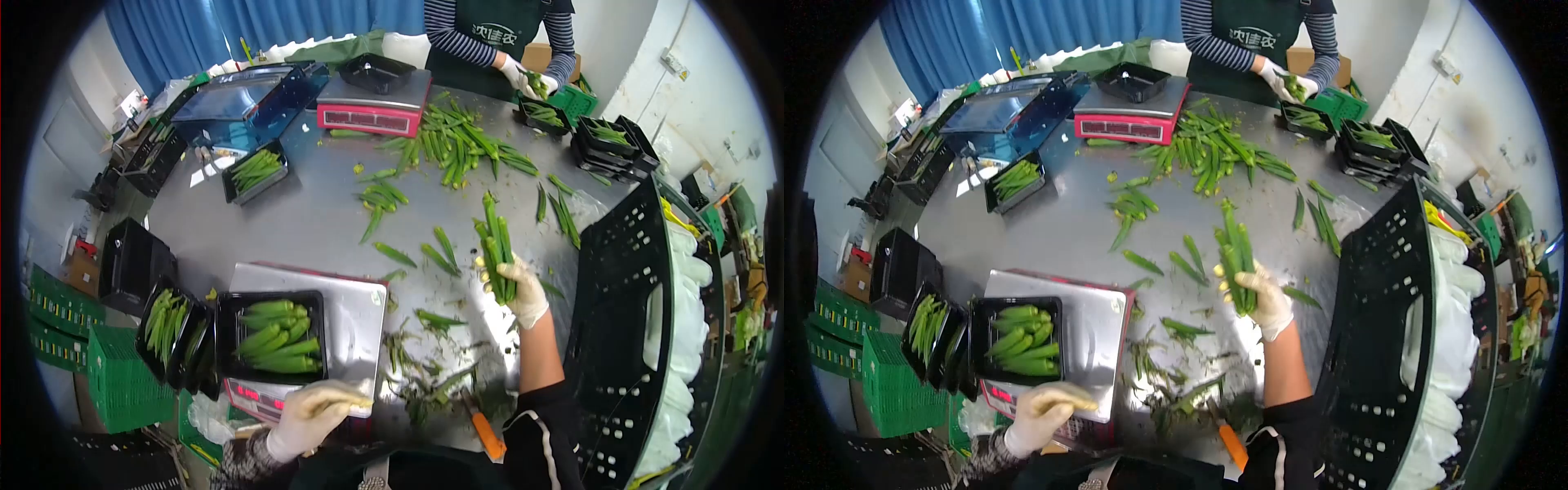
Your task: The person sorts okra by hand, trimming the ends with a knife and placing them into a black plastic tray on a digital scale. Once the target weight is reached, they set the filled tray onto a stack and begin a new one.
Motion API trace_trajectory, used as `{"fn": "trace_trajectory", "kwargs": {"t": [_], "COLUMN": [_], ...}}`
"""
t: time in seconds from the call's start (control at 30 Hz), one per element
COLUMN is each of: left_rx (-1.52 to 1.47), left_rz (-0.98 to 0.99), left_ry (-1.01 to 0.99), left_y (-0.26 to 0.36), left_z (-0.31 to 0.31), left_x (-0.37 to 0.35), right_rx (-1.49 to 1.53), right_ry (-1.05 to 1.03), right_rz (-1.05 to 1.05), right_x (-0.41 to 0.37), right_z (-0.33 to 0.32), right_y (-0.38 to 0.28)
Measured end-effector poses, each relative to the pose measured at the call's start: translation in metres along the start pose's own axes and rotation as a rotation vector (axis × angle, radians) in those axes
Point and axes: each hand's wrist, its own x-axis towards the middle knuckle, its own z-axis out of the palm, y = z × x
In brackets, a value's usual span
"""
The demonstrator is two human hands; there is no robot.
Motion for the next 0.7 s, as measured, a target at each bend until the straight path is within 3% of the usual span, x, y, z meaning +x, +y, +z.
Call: {"fn": "trace_trajectory", "kwargs": {"t": [0.1,0.17,0.23,0.3,0.37,0.43,0.5,0.53,0.7], "left_rx": [-0.003,-0.281,-0.353,-0.5,-0.632,-0.718,-0.846,-0.917,-1.17], "left_rz": [-0.059,-0.124,-0.078,-0.155,-0.186,-0.365,-0.478,-0.458,-0.504], "left_ry": [-0.146,-0.114,-0.13,-0.09,-0.297,-0.225,-0.226,-0.127,-0.237], "left_y": [0.007,-0.006,-0.017,-0.027,-0.027,-0.05,-0.068,-0.073,-0.083], "left_z": [0.016,0.034,0.048,0.066,0.075,0.083,0.086,0.09,0.087], "left_x": [0.007,0.01,0.019,0.029,0.045,0.051,0.056,0.055,0.05], "right_rx": [0.107,0.134,0.165,0.089,-0.072,-0.069,0.036,0.084,0.268], "right_ry": [-0.053,-0.046,-0.005,0.021,0.1,0.162,0.256,0.32,0.407], "right_rz": [0.04,0.072,0.117,0.151,0.177,0.125,0.083,0.048,-0.048], "right_x": [-0.064,-0.104,-0.139,-0.164,-0.184,-0.2,-0.218,-0.226,-0.272], "right_z": [0.046,0.075,0.101,0.122,0.135,0.148,0.15,0.147,0.117], "right_y": [0.019,0.035,0.049,0.064,0.079,0.09,0.099,0.107,0.137]}}
